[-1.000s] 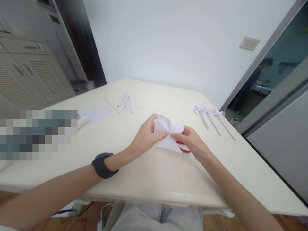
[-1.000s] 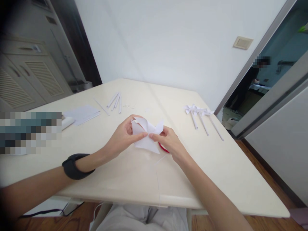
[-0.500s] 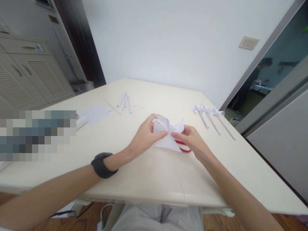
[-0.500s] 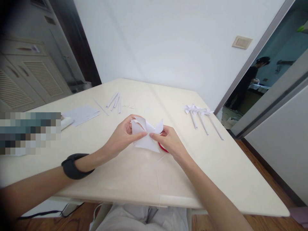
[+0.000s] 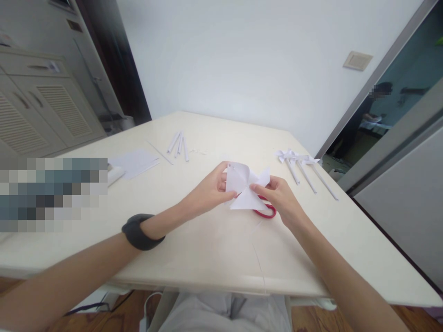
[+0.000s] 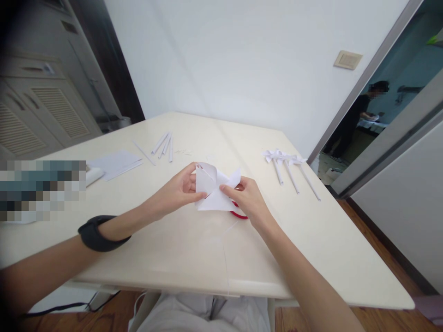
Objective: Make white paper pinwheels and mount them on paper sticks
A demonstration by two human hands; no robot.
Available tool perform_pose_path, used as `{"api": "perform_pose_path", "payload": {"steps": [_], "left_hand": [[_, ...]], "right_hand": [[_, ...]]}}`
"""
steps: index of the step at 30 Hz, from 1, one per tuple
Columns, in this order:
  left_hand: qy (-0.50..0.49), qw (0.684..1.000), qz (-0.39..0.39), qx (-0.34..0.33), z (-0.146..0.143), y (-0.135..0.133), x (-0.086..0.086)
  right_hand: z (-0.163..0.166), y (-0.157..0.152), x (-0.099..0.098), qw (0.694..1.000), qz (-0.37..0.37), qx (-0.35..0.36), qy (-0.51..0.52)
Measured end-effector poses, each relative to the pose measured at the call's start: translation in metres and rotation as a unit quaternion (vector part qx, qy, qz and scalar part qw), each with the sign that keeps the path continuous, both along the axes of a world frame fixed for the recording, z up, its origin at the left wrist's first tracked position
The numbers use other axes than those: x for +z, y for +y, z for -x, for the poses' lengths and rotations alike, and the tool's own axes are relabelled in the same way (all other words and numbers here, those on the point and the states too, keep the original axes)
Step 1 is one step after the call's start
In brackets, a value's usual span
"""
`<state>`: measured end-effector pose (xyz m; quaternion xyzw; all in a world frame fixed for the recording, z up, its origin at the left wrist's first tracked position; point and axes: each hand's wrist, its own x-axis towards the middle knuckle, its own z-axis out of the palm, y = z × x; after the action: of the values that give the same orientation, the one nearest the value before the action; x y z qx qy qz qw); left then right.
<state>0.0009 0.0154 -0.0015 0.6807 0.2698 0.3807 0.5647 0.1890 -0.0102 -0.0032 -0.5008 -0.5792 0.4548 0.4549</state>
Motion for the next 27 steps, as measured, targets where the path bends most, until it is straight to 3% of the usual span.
{"api": "perform_pose_path", "payload": {"steps": [4,16,22,27], "left_hand": [[0.017,0.998,0.025,-0.053,0.005,0.005,0.007],[-0.005,0.994,0.056,-0.092,0.004,0.002,0.012],[0.055,0.994,0.084,-0.034,0.005,0.007,0.005],[0.089,0.993,0.078,-0.026,0.002,0.009,-0.001]], "right_hand": [[-0.006,0.002,0.003,1.000,-0.011,-0.018,-0.001],[-0.005,-0.001,0.007,0.999,-0.036,-0.028,-0.003],[-0.003,-0.002,0.007,0.997,-0.054,-0.049,-0.033],[-0.004,0.000,0.003,0.997,-0.056,-0.037,-0.033]]}}
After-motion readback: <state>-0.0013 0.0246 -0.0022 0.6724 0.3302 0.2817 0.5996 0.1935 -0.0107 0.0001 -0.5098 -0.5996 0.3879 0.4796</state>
